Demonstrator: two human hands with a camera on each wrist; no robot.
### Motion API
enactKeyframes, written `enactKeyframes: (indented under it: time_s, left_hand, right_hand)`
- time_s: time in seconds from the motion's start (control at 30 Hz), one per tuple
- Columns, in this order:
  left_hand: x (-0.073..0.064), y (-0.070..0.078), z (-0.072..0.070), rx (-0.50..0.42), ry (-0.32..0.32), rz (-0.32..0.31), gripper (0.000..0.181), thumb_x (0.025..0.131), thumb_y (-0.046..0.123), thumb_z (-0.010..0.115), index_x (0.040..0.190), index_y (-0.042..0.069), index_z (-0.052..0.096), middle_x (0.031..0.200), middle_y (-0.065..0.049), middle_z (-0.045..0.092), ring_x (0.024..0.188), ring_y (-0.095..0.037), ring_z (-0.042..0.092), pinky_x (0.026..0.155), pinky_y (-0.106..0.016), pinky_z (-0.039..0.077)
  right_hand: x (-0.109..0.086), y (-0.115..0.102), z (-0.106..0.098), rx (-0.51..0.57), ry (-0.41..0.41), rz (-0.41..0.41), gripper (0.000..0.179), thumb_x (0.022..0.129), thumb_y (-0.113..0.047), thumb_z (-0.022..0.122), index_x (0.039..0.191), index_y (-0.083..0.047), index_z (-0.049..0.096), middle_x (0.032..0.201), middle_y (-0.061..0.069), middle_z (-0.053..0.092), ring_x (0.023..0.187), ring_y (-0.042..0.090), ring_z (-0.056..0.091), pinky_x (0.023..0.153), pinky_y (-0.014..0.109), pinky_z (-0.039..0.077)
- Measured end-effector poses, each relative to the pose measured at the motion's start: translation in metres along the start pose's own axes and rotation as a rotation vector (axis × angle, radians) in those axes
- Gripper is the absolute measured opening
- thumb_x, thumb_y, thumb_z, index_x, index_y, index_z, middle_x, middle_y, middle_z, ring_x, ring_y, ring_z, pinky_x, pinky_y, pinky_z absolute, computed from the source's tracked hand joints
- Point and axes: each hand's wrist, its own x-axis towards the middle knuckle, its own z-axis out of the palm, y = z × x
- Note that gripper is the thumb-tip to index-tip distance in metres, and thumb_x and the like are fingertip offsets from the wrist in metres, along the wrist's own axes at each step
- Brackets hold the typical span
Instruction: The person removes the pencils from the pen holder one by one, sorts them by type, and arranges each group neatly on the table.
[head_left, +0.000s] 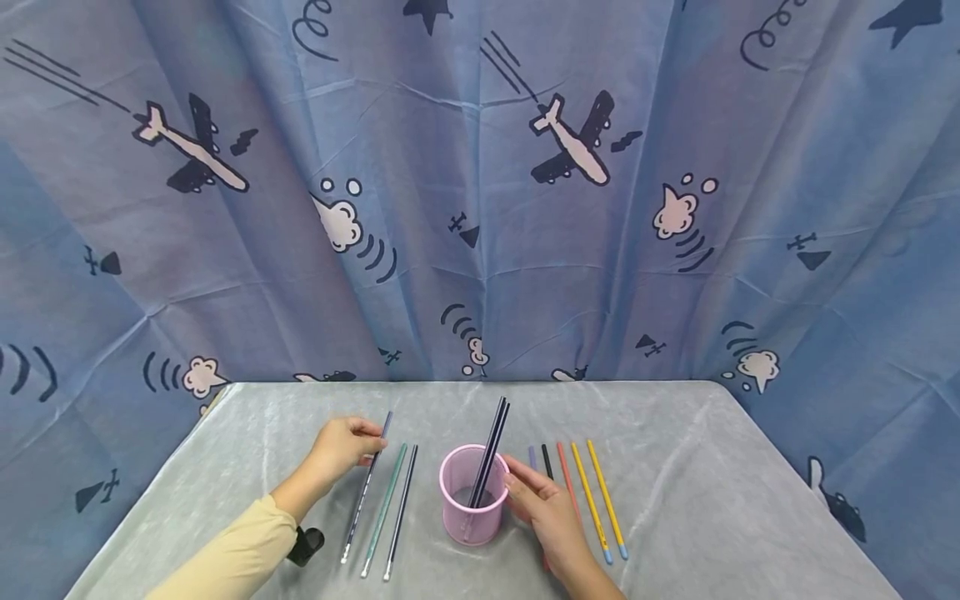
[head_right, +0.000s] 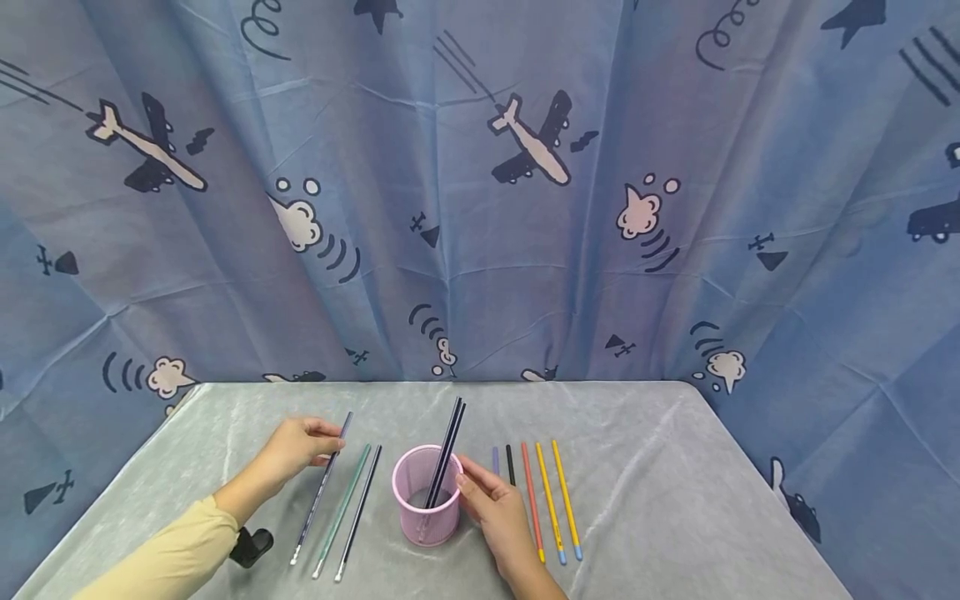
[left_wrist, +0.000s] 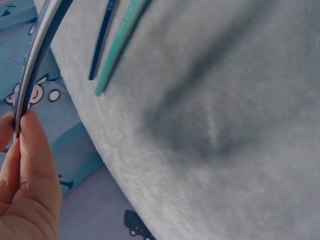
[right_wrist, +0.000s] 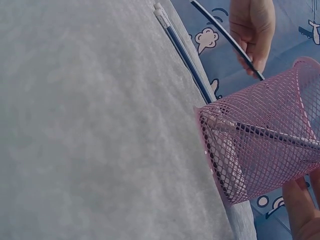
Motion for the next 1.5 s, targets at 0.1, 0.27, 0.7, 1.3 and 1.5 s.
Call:
enactKeyframes:
  time_s: [0.1,0.27,0.7,1.3,1.5]
  left_hand:
    - [0.002,-0.003,0.001,0.004,-0.006,-0.016,0.025,0.088,0.002,0.071,0.109,-0.011,0.068,0.099,-0.019,0.073,0.079,-0.015,0.068,0.068,-0.032,0.063]
    - [0.005,-0.008,0.005,0.022,0.008,-0.034,0.023,0.086,0.000,0.072,0.105,-0.011,0.069,0.094,-0.017,0.073,0.074,-0.013,0.066,0.064,-0.030,0.062]
    - [0.014,-0.016,0.010,0.096,0.007,-0.117,0.014,0.080,-0.004,0.074,0.093,-0.008,0.070,0.073,-0.005,0.067,0.053,-0.008,0.054,0.050,-0.020,0.054]
    - [0.015,-0.021,0.021,0.146,0.013,-0.104,0.007,0.080,-0.005,0.073,0.085,-0.006,0.069,0.070,-0.006,0.066,0.049,-0.007,0.052,0.047,-0.019,0.052]
    - [0.016,-0.024,0.023,0.172,0.014,-0.123,0.007,0.080,-0.004,0.074,0.083,-0.004,0.068,0.071,-0.006,0.064,0.049,-0.007,0.052,0.046,-0.019,0.051]
  right_hand:
    - [0.001,-0.001,0.000,-0.002,0.002,0.009,0.049,0.095,-0.013,0.065,0.138,0.006,0.052,0.139,0.019,0.059,0.106,0.000,0.066,0.097,0.030,0.057]
    - [0.000,-0.001,0.000,-0.006,-0.004,0.009,0.050,0.095,-0.014,0.066,0.138,0.006,0.053,0.138,0.019,0.060,0.105,0.000,0.066,0.096,0.029,0.057]
    - [0.000,0.001,-0.002,-0.001,-0.035,0.007,0.052,0.096,-0.017,0.065,0.140,0.007,0.050,0.141,0.020,0.057,0.106,-0.002,0.065,0.096,0.025,0.057]
    - [0.000,0.000,-0.004,-0.015,-0.047,0.012,0.053,0.096,-0.019,0.065,0.141,0.006,0.050,0.141,0.018,0.058,0.107,-0.004,0.064,0.097,0.025,0.056]
    - [0.000,0.000,-0.003,-0.017,-0.045,0.004,0.053,0.097,-0.020,0.065,0.140,0.006,0.050,0.140,0.018,0.059,0.107,-0.002,0.065,0.096,0.025,0.057]
